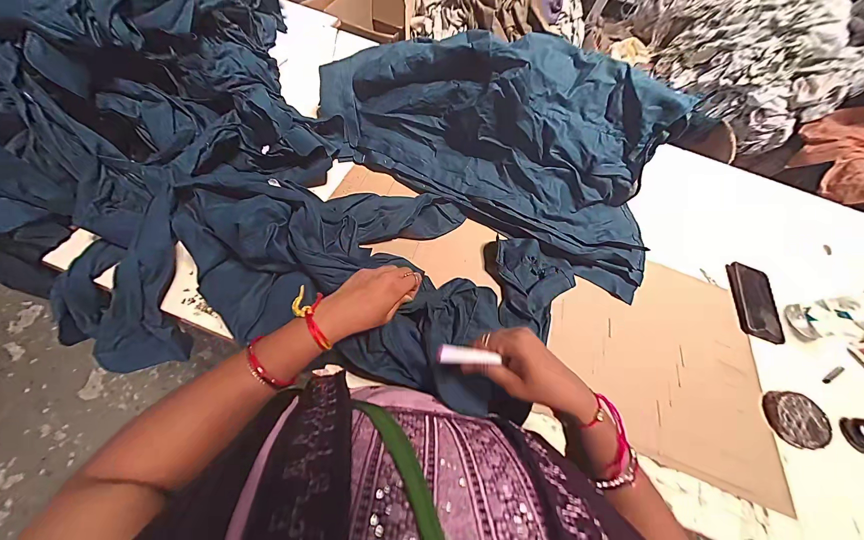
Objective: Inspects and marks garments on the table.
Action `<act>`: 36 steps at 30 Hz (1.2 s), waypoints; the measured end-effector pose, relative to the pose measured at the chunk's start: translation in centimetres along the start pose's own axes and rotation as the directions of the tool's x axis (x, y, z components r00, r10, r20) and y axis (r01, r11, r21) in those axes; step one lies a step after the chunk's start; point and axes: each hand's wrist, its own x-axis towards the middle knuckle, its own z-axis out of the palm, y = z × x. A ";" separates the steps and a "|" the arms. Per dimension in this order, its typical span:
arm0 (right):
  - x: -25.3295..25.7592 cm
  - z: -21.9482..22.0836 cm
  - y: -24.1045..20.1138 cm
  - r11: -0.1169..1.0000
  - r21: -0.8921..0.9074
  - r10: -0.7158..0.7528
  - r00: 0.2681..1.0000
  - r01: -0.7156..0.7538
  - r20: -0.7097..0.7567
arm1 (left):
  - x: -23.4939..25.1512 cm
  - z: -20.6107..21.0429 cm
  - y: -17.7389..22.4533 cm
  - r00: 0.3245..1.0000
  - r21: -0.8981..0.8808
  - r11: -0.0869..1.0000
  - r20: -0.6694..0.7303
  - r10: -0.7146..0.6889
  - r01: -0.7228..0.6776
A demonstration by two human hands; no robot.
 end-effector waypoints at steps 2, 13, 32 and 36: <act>-0.1 1.5 1.8 0.976 -0.151 0.112 0.956 -0.157 -0.272 | -1.4 1.7 -0.3 0.996 0.001 0.999 -0.083 0.034 -0.034; 3.2 0.6 10.8 0.897 -0.119 0.441 0.872 -0.425 0.214 | -2.7 1.3 1.0 0.954 0.097 0.994 -0.299 -0.024 0.056; 2.7 -1.1 -5.2 0.973 0.167 0.191 0.961 -0.158 -0.202 | -1.9 1.0 5.6 0.862 -0.185 0.977 -0.508 -0.001 -0.107; 2.4 -0.7 -6.2 0.930 -0.329 0.011 0.904 -0.167 -0.427 | -2.1 0.2 5.5 0.875 -0.173 0.979 -0.451 -0.176 0.108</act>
